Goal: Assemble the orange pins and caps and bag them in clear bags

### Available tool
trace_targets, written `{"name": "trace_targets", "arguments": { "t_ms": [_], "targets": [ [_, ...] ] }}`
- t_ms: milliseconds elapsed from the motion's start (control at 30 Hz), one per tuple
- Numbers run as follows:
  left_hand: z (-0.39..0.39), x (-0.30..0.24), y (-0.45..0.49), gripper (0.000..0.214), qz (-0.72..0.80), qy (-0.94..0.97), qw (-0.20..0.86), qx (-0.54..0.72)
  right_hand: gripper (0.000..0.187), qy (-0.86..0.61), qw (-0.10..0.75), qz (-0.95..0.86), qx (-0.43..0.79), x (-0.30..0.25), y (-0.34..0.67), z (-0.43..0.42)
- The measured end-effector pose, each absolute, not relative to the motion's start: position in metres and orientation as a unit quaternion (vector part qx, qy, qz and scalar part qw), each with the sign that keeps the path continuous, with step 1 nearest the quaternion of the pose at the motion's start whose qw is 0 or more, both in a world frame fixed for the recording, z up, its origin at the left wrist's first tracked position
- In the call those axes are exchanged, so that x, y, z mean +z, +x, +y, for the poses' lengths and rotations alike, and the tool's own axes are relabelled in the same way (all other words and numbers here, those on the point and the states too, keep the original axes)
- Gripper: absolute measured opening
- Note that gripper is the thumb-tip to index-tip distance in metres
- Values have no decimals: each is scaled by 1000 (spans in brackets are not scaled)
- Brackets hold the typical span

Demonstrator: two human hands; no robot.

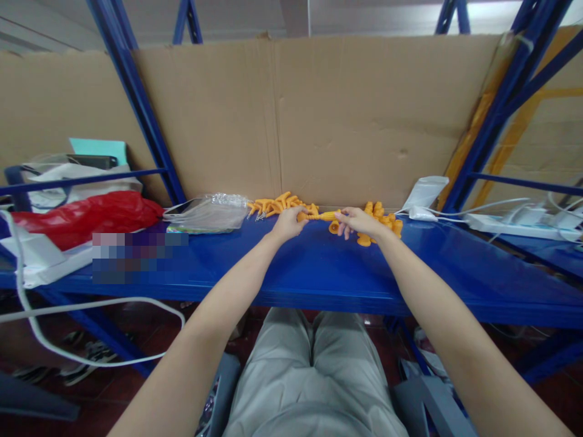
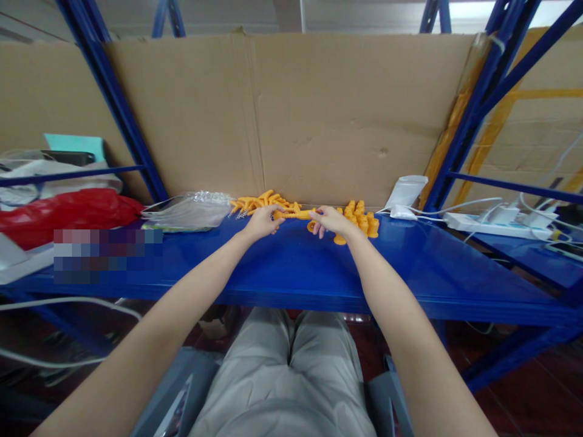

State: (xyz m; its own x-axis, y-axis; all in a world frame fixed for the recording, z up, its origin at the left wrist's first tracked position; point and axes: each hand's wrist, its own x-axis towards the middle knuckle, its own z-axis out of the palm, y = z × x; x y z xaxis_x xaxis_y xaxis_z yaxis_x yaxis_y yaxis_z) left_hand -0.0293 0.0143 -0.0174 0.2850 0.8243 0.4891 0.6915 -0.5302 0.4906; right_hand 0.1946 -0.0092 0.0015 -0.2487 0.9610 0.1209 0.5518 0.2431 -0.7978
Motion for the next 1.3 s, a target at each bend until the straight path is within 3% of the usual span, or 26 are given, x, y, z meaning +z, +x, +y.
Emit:
{"name": "trace_targets", "arguments": {
  "t_ms": [267,600,800,1100,1300],
  "targets": [
    [17,-18,-30,28,474,794,101,366,58,-535,364,-689,326,-8,193,-2],
    [18,-19,-30,27,478,789,108,370,28,-501,373,-684,376,1,193,-15],
    [20,-20,-30,28,475,790,112,371,60,-556,353,-675,333,-6,192,-5],
    [21,-20,-31,30,469,789,102,384,27,-497,376,-682,383,-4,193,-11],
    [20,-19,-30,30,483,791,110,360,53,-532,357,-687,342,-5,190,-7]
  ]
}}
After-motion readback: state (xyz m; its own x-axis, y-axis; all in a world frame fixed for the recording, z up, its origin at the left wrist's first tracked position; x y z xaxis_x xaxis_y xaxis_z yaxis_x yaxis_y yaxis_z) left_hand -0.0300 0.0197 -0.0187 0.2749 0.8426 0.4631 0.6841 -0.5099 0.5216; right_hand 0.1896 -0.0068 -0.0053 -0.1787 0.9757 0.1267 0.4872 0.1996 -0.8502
